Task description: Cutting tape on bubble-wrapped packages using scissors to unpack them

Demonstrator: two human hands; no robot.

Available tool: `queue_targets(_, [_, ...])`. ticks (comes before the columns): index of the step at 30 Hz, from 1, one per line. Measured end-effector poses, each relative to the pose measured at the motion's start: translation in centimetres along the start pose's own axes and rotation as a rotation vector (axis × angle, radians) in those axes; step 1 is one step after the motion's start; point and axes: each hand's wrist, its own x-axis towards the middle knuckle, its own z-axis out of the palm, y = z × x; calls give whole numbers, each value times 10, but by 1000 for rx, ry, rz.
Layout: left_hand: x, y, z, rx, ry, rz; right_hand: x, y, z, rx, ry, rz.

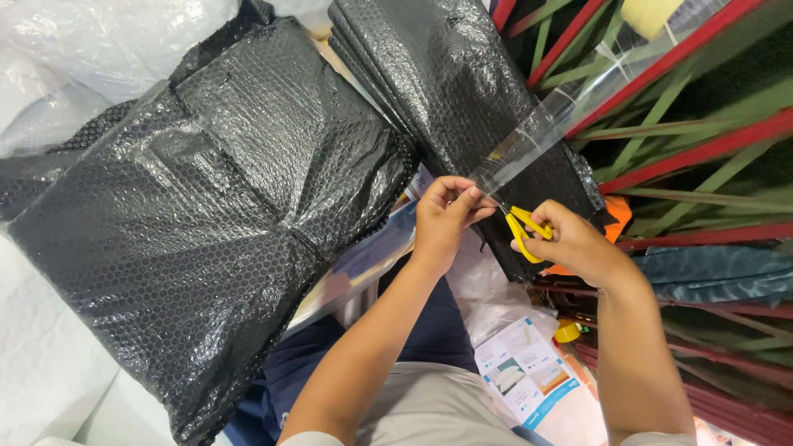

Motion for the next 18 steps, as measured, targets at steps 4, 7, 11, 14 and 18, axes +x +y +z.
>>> queue_targets(4, [1,1,0,-10,8,-31,8,19,-7,22,-24,-12])
queue_targets(7, [2,-1,-1,-14,11,-37,3,3,-3,29,-23,-16])
queue_targets(11, [3,-3,-1,-13,12,-47,6,7,-5,35,-27,-24])
queue_targets(14, [4,-6,-3,-17,11,-58,6,7,-6,29,-31,-32])
queue_targets(18, [4,-7,-5,-33,-12,-74,0,-5,-6,57,-50,-30])
